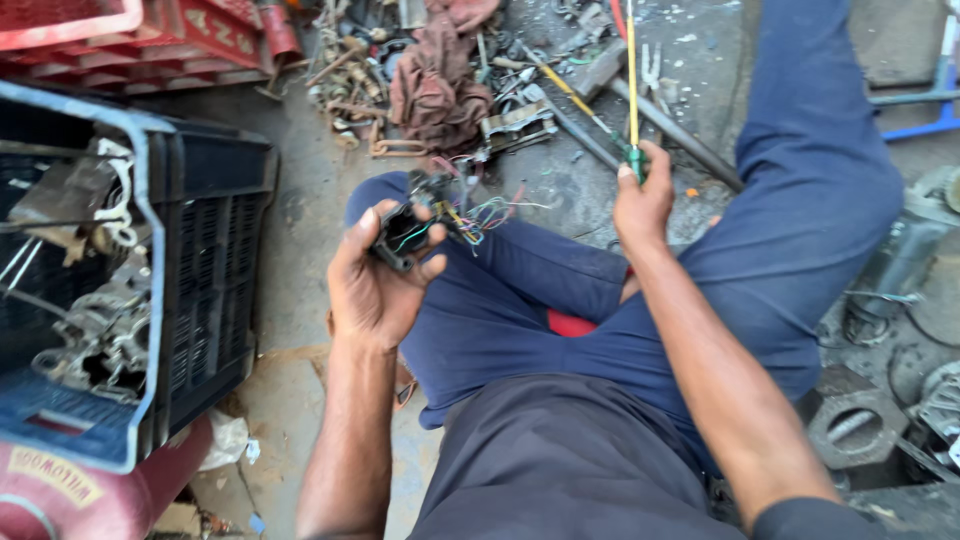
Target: The person sits on the floor and uses pliers to strip the insulation from a bundle of multicolored wires. They repeatedly cut and pull the wire ends to expose the metal strands, working on a small black electrical component held in their left hand.
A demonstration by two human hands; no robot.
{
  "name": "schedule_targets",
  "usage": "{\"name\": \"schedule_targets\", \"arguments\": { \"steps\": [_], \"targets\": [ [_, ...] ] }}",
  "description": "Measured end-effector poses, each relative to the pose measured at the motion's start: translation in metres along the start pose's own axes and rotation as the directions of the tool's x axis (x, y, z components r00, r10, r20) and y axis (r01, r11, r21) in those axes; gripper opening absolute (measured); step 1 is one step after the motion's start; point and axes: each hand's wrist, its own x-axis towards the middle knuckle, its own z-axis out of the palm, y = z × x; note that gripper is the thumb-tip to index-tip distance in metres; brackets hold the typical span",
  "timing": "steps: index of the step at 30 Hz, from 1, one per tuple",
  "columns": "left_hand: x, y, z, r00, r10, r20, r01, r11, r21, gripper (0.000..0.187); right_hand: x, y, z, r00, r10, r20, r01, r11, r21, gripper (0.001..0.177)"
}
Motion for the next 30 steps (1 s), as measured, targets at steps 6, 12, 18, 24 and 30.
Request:
{"name": "schedule_targets", "arguments": {
  "steps": [6,12,18,24,30],
  "targets": [
    [-0.004,-0.003,0.014,0.999,0.027,0.039,-0.029,0.997,0.070,0.032,0.023,0.041,0.011,0.984,0.058,-0.171,-0.099,0.965,-0.243,0.035],
    [-0.002,-0.001,0.020,0.995,0.083,0.056,-0.092,0.975,0.202,0.042,0.028,0.056,0.024,0.988,0.143,-0.065,-0.157,0.915,-0.371,0.046],
    [-0.003,0.005,0.006,0.983,0.175,0.062,-0.185,0.959,0.215,0.054,0.011,0.030,0.024,0.952,0.298,0.069,-0.202,0.782,-0.589,0.050],
    [0.000,0.010,0.004,0.974,0.226,0.018,-0.219,0.917,0.333,0.072,0.003,0.004,0.021,0.953,0.275,0.128,-0.124,0.738,-0.663,0.046],
    [0.002,0.004,0.004,0.961,0.271,-0.058,-0.244,0.926,0.287,0.071,0.000,0.011,0.023,0.928,0.249,0.278,-0.046,0.815,-0.578,0.043]
  ]
}}
